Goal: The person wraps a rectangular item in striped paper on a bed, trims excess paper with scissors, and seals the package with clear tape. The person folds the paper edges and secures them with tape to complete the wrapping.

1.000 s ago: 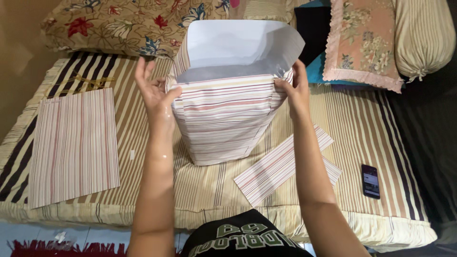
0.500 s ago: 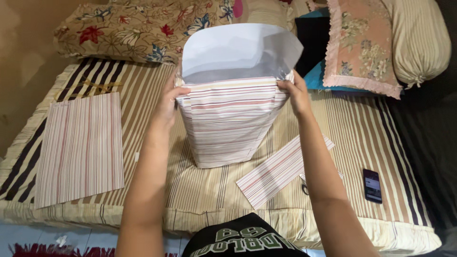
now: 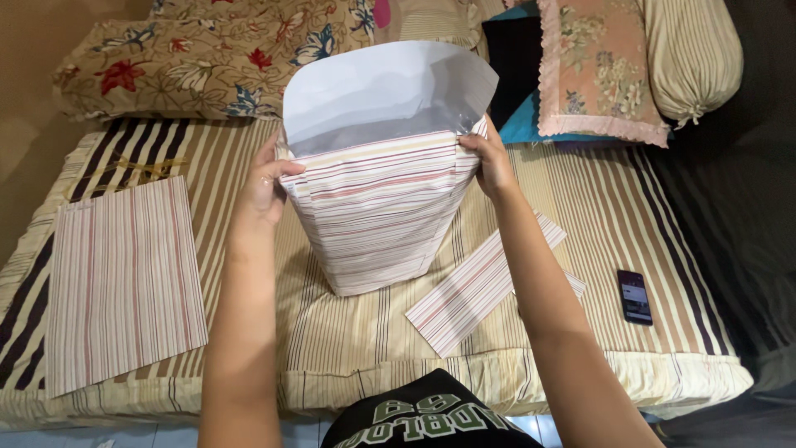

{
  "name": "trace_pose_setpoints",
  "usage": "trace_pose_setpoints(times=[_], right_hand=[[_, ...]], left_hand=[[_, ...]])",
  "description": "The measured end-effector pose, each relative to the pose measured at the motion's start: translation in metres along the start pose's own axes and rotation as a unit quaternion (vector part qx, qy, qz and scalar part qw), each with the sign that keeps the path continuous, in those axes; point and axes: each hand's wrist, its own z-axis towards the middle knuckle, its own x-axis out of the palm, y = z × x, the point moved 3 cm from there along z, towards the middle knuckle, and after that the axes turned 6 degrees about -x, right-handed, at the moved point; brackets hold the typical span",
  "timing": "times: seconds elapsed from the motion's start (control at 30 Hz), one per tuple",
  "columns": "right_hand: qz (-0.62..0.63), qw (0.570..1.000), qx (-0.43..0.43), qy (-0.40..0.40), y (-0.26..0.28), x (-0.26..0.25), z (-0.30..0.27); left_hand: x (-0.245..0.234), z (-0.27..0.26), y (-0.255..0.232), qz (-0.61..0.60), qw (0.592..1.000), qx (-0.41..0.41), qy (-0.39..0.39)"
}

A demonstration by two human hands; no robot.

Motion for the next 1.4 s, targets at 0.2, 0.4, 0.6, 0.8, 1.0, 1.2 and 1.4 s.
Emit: trace_pose_setpoints(times=[0.2,0.4,0.6,0.8,1.0,1.2,1.4], right_hand=[[0.010,0.999,-0.034,0.017,0.008,0.011,-0.004],[0.012,0.999,-0.032,0.000,0.006,0.010,-0.009],[0.015,0.999,-0.036,-0.006,0.007,0.008,-0.009],[0.020,0.999,-0.039,0.002,0.006,0.008,-0.009],[0.017,0.999,-0.047,-0.001,0.004,0.002,-0.013],[0.008,0.999,-0.046,0.000,0.005,-0.003,-0.017],[0.025,0.998,-0.060,0.006,-0.021,-0.038,-0.009]], left_hand=[[0.003,-0.007,0.002,-0.030,0.999,0.035,0.014],[0.005,-0.013,0.000,-0.032,0.998,0.048,0.030],[0.003,-0.015,0.000,-0.032,0.998,0.057,0.000],[0.002,-0.017,0.004,-0.067,0.995,0.066,0.014],[0.008,-0.022,0.009,-0.067,0.995,0.077,0.007],[0.032,-0.046,-0.008,0.033,0.993,0.089,-0.068],[0.043,-0.088,0.016,0.078,0.957,0.278,-0.022]])
